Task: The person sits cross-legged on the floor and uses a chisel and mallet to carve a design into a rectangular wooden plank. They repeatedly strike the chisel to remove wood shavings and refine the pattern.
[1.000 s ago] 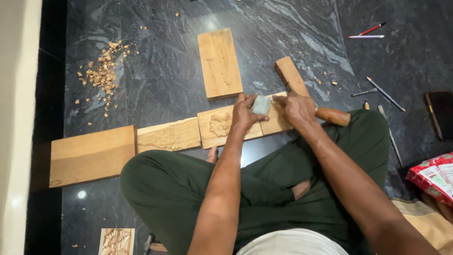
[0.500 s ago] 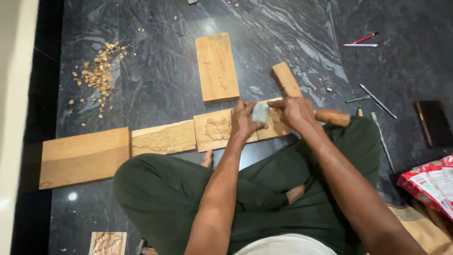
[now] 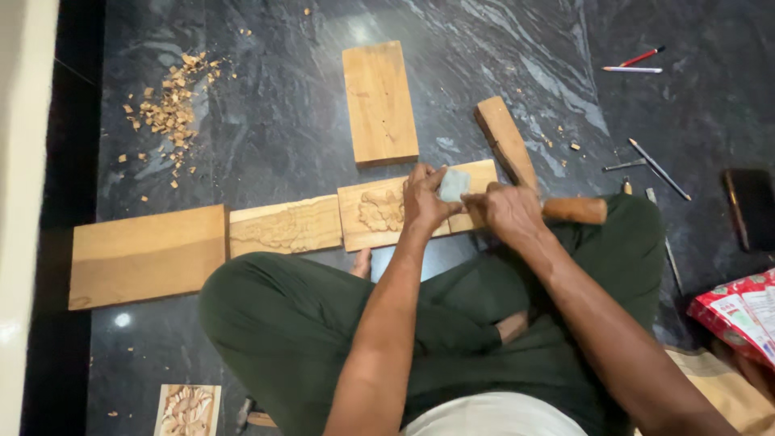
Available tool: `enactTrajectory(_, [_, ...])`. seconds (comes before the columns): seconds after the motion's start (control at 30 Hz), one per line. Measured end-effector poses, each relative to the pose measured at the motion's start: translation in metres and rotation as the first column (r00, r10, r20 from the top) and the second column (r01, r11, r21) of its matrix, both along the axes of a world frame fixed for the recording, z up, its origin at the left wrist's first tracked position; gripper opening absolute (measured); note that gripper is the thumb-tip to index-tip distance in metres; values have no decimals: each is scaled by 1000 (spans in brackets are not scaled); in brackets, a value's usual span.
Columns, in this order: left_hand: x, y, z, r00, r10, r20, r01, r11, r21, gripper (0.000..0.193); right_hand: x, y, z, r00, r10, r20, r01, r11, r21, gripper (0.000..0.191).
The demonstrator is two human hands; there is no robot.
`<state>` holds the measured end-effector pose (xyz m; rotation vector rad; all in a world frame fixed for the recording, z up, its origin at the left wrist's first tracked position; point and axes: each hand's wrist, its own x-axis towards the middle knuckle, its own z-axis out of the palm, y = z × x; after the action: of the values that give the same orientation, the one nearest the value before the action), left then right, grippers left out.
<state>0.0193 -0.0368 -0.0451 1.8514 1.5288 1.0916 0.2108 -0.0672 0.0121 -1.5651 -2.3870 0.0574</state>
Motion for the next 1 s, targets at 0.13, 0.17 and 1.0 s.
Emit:
enactTrajectory(0.13, [0,0,1,1000,-14,-2,14,1000,-2,90,-2,8,2,1000,-3,-22,7,987,159,23])
enactTrajectory(0.17, [-1,0,1,1000,-13,-12,13,1000,-3,90,-3,8,4,1000,-18,-18,21,989,148,23])
enactTrajectory(1.0, [1,7,-2,1000,15,19,-16,999,39,91,-12,3,-9,993,-106,-55,114,979,166,20])
